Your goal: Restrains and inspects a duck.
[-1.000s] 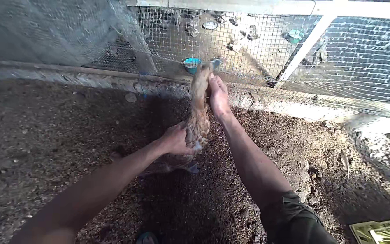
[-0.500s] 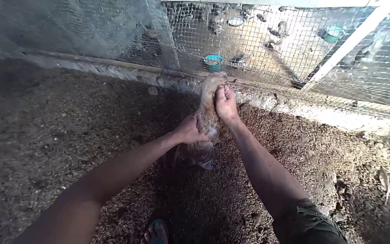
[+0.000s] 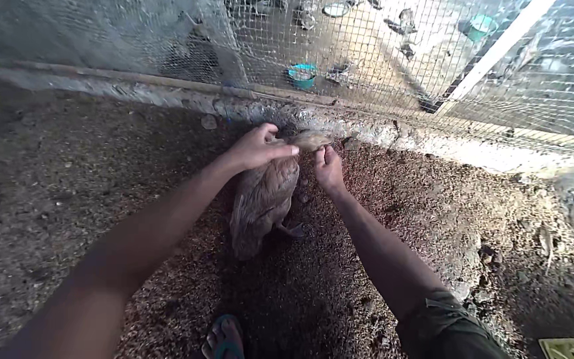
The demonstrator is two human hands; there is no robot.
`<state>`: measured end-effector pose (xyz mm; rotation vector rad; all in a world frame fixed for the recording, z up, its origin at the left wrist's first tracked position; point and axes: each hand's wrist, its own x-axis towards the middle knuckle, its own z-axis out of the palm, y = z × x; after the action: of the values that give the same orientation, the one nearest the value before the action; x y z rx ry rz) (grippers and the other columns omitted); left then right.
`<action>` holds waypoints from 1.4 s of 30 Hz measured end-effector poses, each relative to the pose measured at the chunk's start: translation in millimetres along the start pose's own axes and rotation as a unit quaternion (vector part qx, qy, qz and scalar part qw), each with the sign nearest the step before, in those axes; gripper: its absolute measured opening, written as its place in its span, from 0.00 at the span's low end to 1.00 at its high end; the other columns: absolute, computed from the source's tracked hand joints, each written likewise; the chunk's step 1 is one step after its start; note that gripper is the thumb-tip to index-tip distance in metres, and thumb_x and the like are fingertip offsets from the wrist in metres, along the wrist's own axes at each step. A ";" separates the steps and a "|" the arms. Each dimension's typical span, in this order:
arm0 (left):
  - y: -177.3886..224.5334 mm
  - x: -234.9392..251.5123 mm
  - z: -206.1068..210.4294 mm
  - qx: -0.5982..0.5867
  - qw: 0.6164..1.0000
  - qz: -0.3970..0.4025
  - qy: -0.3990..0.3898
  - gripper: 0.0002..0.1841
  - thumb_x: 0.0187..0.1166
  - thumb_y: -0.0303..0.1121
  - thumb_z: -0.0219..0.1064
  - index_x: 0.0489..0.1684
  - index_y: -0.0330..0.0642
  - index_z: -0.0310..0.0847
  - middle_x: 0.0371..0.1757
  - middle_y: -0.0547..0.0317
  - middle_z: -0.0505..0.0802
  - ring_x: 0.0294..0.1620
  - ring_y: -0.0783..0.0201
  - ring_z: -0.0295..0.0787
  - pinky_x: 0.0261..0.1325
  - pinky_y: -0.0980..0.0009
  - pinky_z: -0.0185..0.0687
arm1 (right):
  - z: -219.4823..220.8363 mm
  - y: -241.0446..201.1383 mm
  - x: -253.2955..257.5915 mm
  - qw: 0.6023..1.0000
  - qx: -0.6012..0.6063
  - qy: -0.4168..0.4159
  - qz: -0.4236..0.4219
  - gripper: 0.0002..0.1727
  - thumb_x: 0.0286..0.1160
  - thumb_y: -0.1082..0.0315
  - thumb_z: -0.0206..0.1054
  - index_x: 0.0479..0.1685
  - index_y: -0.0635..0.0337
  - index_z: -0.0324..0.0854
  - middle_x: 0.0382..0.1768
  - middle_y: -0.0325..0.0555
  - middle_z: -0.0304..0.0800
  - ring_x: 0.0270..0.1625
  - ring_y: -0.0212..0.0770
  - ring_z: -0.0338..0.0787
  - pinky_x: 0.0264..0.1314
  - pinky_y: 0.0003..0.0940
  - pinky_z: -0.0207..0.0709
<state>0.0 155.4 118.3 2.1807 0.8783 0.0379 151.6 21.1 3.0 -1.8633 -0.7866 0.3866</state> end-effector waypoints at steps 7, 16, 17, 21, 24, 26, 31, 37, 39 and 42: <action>-5.7 8.5 -39.6 -0.066 0.990 0.014 0.123 0.32 0.85 0.50 0.64 0.81 0.39 0.68 0.74 0.40 0.83 0.74 0.49 0.82 0.75 0.47 0.76 | 2.4 19.4 -8.4 1.000 -0.022 -0.002 0.017 0.22 0.94 0.61 0.44 0.49 0.69 0.80 0.31 0.56 0.86 0.38 0.52 0.89 0.46 0.55 0.80; -5.3 6.8 -32.8 -0.034 0.992 0.062 0.106 0.33 0.82 0.49 0.69 0.82 0.42 0.67 0.72 0.44 0.85 0.73 0.51 0.84 0.74 0.50 0.79 | 12.0 48.3 -25.7 0.996 -0.079 -0.024 0.032 0.22 0.95 0.59 0.44 0.54 0.67 0.79 0.33 0.60 0.88 0.39 0.59 0.91 0.44 0.61 0.81; -6.9 7.7 -28.0 -0.008 0.993 0.078 0.086 0.35 0.80 0.51 0.71 0.83 0.43 0.66 0.75 0.44 0.83 0.76 0.50 0.82 0.76 0.49 0.78 | 13.3 50.3 -27.8 0.996 -0.083 -0.022 0.025 0.22 0.95 0.59 0.44 0.54 0.68 0.79 0.33 0.60 0.88 0.39 0.59 0.91 0.43 0.61 0.81; -0.5 10.6 -1.9 0.116 0.986 0.119 0.014 0.49 0.64 0.58 0.82 0.87 0.46 0.66 0.83 0.42 0.75 0.85 0.45 0.69 0.84 0.42 0.67 | 16.2 58.3 -31.1 0.994 -0.104 -0.017 -0.024 0.20 0.92 0.61 0.46 0.49 0.69 0.79 0.27 0.59 0.86 0.32 0.58 0.90 0.36 0.59 0.81; -1.0 21.6 24.1 0.245 0.959 0.131 -0.050 0.57 0.54 0.63 0.85 0.90 0.52 0.63 0.88 0.47 0.71 0.91 0.41 0.59 0.86 0.30 0.53 | 12.7 46.3 -35.4 0.988 -0.124 -0.009 -0.091 0.20 0.90 0.63 0.47 0.48 0.72 0.78 0.25 0.59 0.86 0.28 0.58 0.90 0.32 0.57 0.81; -4.3 28.4 34.4 0.285 0.948 0.108 -0.088 0.56 0.53 0.60 0.87 0.89 0.53 0.66 0.89 0.49 0.70 0.93 0.41 0.55 0.85 0.23 0.46 | 9.2 22.2 -36.9 0.976 -0.124 0.026 -0.178 0.19 0.89 0.64 0.47 0.45 0.73 0.78 0.22 0.58 0.85 0.24 0.56 0.89 0.26 0.54 0.81; -17.0 26.4 26.0 0.105 0.980 0.152 -0.078 0.37 0.56 0.44 0.88 0.69 0.40 0.82 0.65 0.47 0.90 0.66 0.52 0.87 0.72 0.47 0.79 | 8.6 -62.3 -19.7 0.901 -0.030 0.161 -0.402 0.15 0.84 0.68 0.51 0.28 0.66 0.73 0.12 0.46 0.73 0.12 0.37 0.76 0.14 0.32 0.69; -15.5 1.9 3.0 -0.047 0.972 0.218 -0.076 0.14 0.65 0.27 0.79 0.49 0.40 0.89 0.43 0.64 0.92 0.45 0.77 0.86 0.55 0.75 0.82 | 23.1 -133.5 -9.1 0.899 0.219 0.085 -0.370 0.14 0.90 0.67 0.47 0.31 0.57 0.67 0.13 0.33 0.64 0.14 0.28 0.70 0.18 0.28 0.67; -22.4 1.4 1.9 -0.077 0.963 0.250 -0.062 0.18 0.64 0.27 0.78 0.54 0.40 0.86 0.46 0.65 0.92 0.49 0.80 0.87 0.57 0.78 0.83 | 25.6 -143.4 -8.6 0.893 0.318 0.032 -0.316 0.14 0.92 0.67 0.44 0.33 0.53 0.65 0.13 0.29 0.61 0.15 0.27 0.68 0.18 0.28 0.68; -28.0 0.7 2.7 -0.095 0.963 0.248 -0.044 0.20 0.60 0.21 0.78 0.54 0.38 0.86 0.47 0.63 0.93 0.50 0.78 0.88 0.59 0.76 0.83 | 20.7 -154.9 -8.2 0.857 0.446 -0.049 -0.255 0.15 0.95 0.67 0.37 0.34 0.49 0.62 0.11 0.27 0.63 0.12 0.28 0.69 0.17 0.26 0.70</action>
<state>-14.9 167.1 97.5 2.1475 0.2494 0.2577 80.4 69.4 133.7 -0.7327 -0.9217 0.4077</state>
